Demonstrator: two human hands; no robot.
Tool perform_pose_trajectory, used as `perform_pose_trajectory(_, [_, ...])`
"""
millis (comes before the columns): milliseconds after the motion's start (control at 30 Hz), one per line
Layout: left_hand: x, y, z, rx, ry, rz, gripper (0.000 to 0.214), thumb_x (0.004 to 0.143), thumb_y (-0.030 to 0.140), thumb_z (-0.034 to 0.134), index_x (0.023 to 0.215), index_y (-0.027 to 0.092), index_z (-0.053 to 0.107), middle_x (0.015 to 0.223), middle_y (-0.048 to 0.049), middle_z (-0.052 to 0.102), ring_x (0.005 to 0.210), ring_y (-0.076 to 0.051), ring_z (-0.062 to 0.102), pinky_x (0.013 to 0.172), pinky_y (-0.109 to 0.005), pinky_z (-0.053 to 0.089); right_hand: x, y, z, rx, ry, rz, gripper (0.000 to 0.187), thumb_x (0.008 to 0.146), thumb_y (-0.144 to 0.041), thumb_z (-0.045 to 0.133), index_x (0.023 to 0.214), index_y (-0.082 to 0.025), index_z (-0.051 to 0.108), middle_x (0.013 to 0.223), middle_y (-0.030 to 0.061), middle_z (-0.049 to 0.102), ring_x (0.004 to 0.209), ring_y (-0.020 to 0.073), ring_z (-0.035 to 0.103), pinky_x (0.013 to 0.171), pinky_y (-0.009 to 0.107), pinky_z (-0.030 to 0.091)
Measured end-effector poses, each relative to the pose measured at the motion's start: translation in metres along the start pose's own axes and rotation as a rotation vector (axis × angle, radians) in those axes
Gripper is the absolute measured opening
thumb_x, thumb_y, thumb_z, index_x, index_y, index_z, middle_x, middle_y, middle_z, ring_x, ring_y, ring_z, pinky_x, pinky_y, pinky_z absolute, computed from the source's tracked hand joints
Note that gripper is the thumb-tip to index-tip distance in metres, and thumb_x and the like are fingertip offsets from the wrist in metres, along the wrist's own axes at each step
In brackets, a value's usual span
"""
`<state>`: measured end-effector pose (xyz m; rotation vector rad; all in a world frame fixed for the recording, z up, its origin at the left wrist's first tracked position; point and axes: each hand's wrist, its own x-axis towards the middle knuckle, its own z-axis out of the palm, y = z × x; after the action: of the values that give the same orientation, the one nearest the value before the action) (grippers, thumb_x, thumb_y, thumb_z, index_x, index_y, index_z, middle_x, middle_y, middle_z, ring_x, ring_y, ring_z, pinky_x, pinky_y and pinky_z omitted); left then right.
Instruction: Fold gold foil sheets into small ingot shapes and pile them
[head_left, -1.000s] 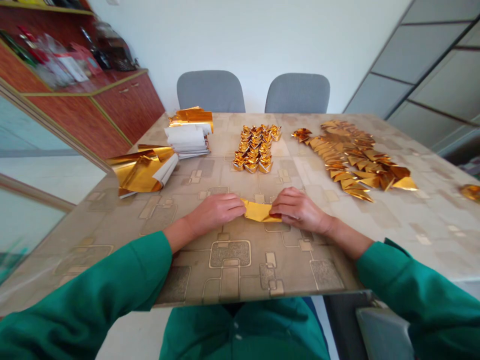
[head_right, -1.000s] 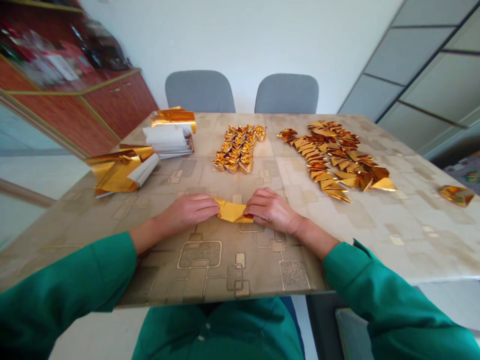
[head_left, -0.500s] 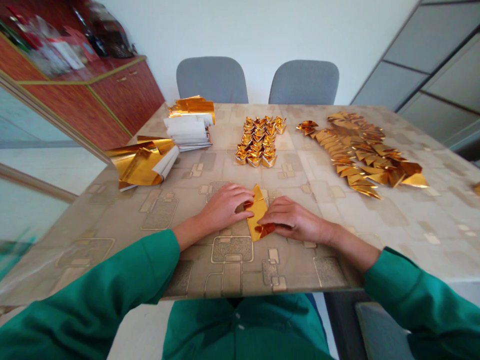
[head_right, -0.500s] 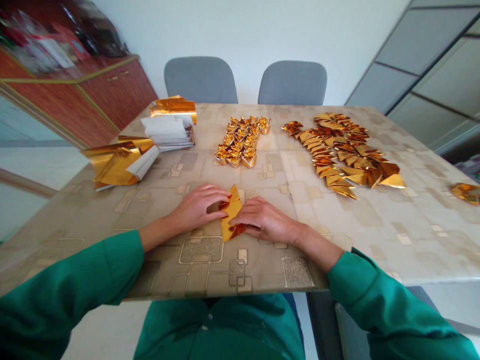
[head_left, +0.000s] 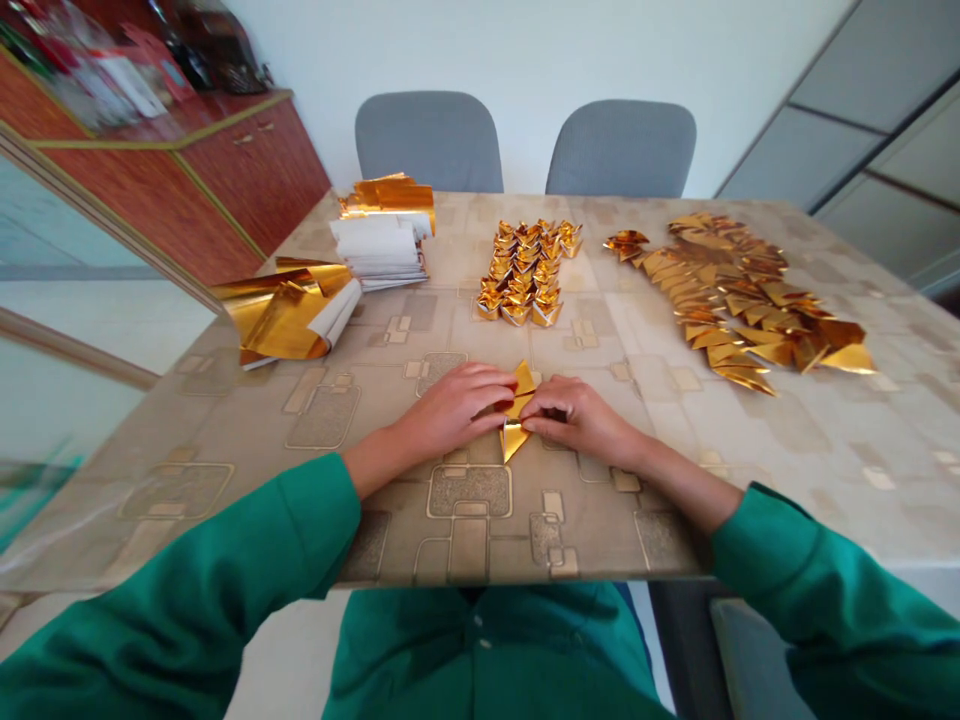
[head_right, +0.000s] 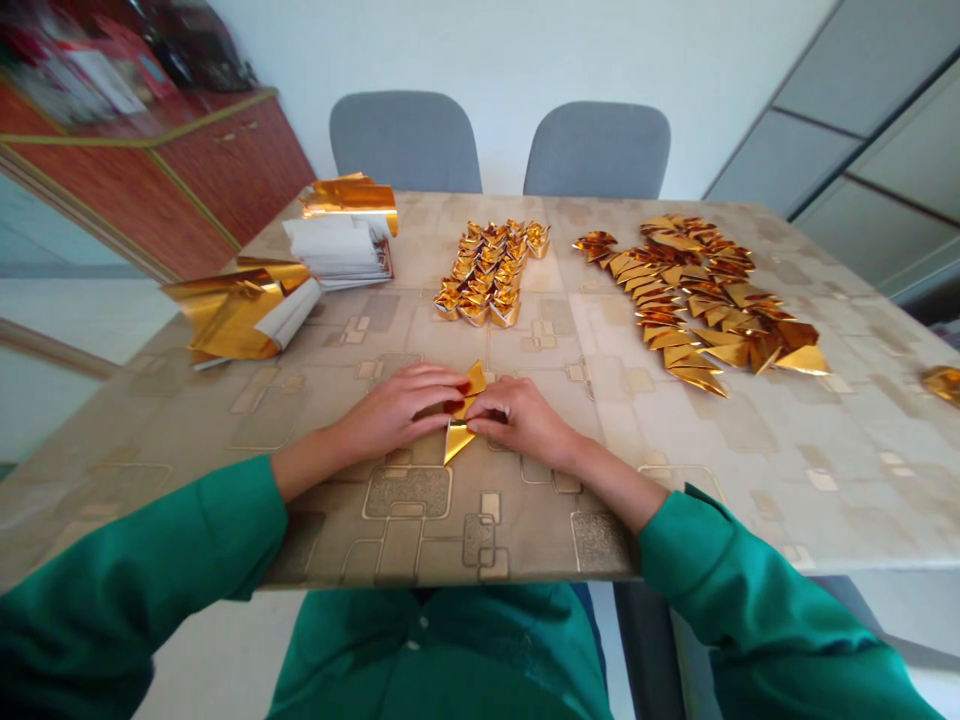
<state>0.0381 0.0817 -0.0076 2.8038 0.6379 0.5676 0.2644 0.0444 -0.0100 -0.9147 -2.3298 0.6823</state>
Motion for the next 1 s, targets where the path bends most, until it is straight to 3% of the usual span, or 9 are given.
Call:
perform_pose_trajectory(100, [-0.012,0.009,-0.009,0.069,0.022,0.007,0.024,0.097,0.025,0.051,0.111,0.013,0.067,0.127,-0.0124,0.065,0.118,-0.022,0.059,0.104,-0.041,0.046,0.001,-0.001,0.002,-0.020,0.006,0.023,0.006,0.089,-0.020,0.065,0.086,-0.017,0.069,0.079,0.0028,0.072,0.074,0.0156,0.063,0.075,0.030,0.044])
perform_pose_trajectory(233, [-0.037,0.035,-0.011,0.177,0.029,-0.032,0.027,0.097,0.017,0.045,0.115,0.013,0.065,0.123,-0.0124,0.066,0.118,-0.023,0.057,0.105,-0.043,0.045,0.001,-0.001,0.001,-0.021,-0.014,0.041,0.005,0.088,-0.020,0.066,0.086,-0.018,0.069,0.082,0.0044,0.069,0.078,0.0164,0.061,0.073,0.029,0.045])
perform_pose_trajectory(433, [-0.058,0.073,0.001,0.214,-0.096,-0.103,0.043,0.094,0.033,0.054,0.133,0.015,0.052,0.129,-0.0127,0.060,0.124,-0.027,0.051,0.113,-0.051,0.033,0.002,-0.002,0.003,-0.020,-0.009,0.080,0.006,0.086,-0.021,0.068,0.081,-0.017,0.067,0.077,0.0031,0.063,0.073,0.0155,0.057,0.066,0.026,0.042])
perform_pose_trajectory(600, [-0.058,0.079,0.005,0.221,-0.111,-0.075,0.054,0.090,0.043,0.059,0.137,0.019,0.048,0.135,-0.0106,0.056,0.129,-0.028,0.046,0.117,-0.052,0.024,0.004,-0.003,0.004,-0.019,-0.005,0.088,0.010,0.088,-0.021,0.065,0.079,-0.018,0.064,0.076,0.0025,0.063,0.073,0.0152,0.056,0.067,0.027,0.040])
perform_pose_trajectory(733, [-0.060,0.080,0.008,0.205,-0.083,-0.067,0.051,0.092,0.043,0.057,0.132,0.014,0.052,0.135,-0.0110,0.058,0.129,-0.027,0.047,0.119,-0.051,0.020,0.003,-0.002,0.005,-0.032,-0.007,0.091,0.011,0.089,-0.020,0.065,0.078,-0.017,0.062,0.074,0.0020,0.062,0.073,0.0153,0.055,0.068,0.027,0.039])
perform_pose_trajectory(1000, [-0.063,0.082,0.011,0.149,-0.043,-0.080,0.043,0.094,0.040,0.053,0.127,0.013,0.056,0.129,-0.0138,0.063,0.122,-0.027,0.054,0.115,-0.052,0.031,0.001,-0.002,0.009,-0.094,-0.005,0.122,0.010,0.089,-0.022,0.063,0.080,-0.018,0.061,0.081,0.0032,0.062,0.076,0.0164,0.054,0.069,0.029,0.037])
